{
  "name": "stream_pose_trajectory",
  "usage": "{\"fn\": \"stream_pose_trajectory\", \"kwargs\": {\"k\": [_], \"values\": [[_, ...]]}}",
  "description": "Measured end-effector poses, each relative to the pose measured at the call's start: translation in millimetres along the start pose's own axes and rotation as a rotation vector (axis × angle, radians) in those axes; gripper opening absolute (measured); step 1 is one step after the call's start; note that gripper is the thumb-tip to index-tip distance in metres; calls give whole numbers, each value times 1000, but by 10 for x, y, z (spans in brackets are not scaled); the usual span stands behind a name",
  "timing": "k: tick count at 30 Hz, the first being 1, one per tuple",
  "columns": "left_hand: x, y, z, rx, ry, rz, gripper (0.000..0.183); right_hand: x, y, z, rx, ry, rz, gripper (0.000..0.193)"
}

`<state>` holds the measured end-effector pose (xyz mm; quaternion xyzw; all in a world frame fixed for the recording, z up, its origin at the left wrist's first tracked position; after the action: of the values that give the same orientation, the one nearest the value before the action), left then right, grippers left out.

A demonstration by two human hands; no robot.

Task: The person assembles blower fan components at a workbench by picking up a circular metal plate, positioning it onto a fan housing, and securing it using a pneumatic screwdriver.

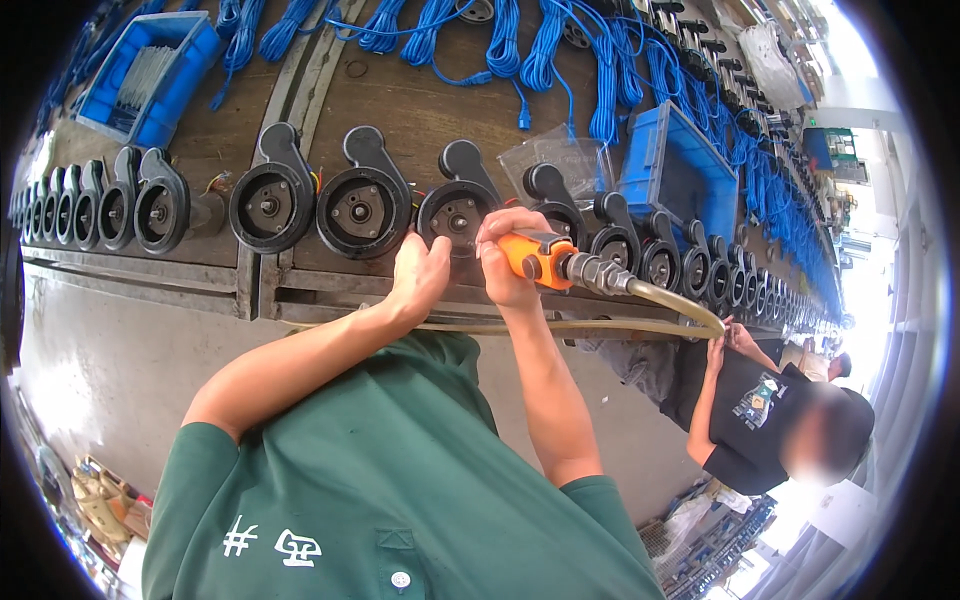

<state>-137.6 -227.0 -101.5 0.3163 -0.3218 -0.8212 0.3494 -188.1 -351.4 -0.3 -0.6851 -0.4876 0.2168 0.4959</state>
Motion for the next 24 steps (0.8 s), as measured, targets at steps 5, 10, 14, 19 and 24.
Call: {"fn": "stream_pose_trajectory", "kwargs": {"k": [5, 10, 14, 19, 24], "values": [[4, 1, -3, 17, 27, -9, 47, -1, 20, 12, 17, 16, 17, 20], [135, -198, -144, 35, 28, 74, 43, -10, -7, -31, 100, 86, 51, 30], [210, -263, -241, -64, -86, 150, 35, -75, -124, -178, 26, 149, -2, 34], [192, -78, -84, -175, -144, 343, 29, -103, 81, -405, 49, 182, -34, 27], [287, -219, -193, -172, -114, 405, 40, -107, 186, -479, 56, 160, -49, 26]]}}
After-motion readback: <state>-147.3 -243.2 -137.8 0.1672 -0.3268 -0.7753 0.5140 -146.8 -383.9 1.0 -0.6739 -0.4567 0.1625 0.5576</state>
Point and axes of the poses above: each hand's wrist, its own z-axis away from the middle knuckle, its own x-axis out of the palm, y = z × x, the point moved 7 cm from there along -z, towards the middle knuckle, and after that the axes turned 6 degrees about -z, right-handed, at the moved point
